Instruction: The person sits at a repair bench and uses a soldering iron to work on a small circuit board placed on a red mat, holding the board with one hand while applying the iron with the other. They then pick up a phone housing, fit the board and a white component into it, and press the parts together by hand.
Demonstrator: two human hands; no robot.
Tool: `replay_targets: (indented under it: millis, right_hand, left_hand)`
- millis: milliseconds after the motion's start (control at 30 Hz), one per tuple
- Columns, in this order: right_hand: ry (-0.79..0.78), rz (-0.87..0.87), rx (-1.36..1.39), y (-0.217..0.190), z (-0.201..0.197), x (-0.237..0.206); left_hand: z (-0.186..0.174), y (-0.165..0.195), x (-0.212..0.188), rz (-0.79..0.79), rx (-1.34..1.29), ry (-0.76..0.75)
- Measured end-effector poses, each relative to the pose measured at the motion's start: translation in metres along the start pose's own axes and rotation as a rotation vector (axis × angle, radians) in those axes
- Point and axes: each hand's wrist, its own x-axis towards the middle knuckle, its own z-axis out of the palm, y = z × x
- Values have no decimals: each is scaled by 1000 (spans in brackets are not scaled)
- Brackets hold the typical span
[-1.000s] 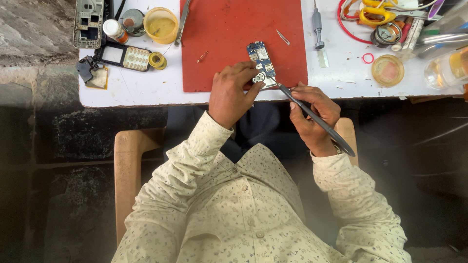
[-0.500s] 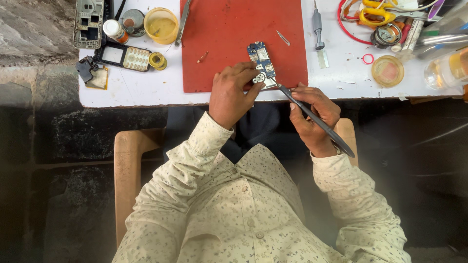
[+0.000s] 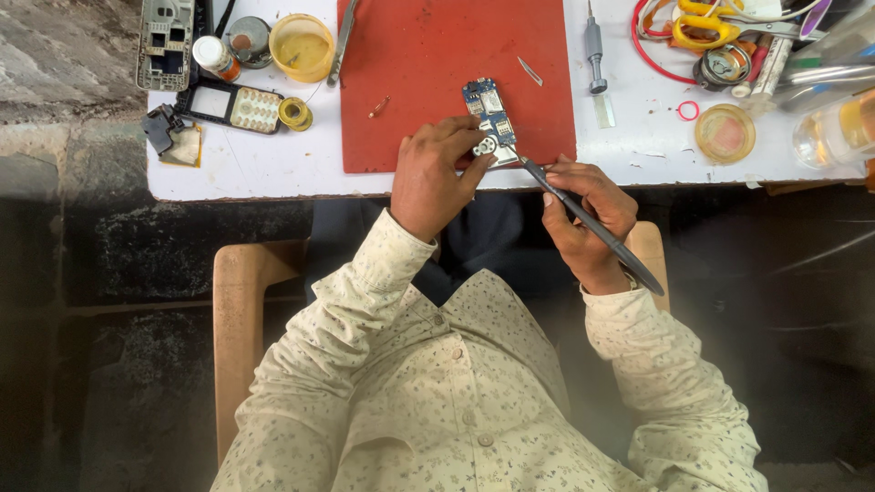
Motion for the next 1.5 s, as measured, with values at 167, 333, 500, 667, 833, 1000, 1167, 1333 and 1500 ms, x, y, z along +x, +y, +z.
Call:
replay_targets:
  millis: [167,333,500,667,833,1000,1167,1333,1500]
  right_hand:
    - [-1,3,-4,1,0,0]
    - [16,20,22,1,-2,-2]
    - [36,7,36,3,-1,-2]
    - [37,17,42,4,-2,-4]
    - [35,19,38,5,-3,-2]
    - [19,36,64,5,-5,-1]
    - [14,25,56,7,-5,0]
    - [27,35,58,9,-6,-1]
    - [23,29,61,10,-6,-1]
  left_hand:
    - [-1,1,0,4,-10,2]
    - [-1,0,0,12,-11,5]
    - [-1,0,-1,2,-14,4]
    - [0,0,-1,-9,-21,5]
    - [0,-1,-1,-6,-15,2]
    - [0,-2,-1,-12,-13,-11]
    - [0,-3,0,-19,2,-24]
    - [-1,-4,-1,-11,3,-28]
    - [-1,-2,-3,13,-3,-16]
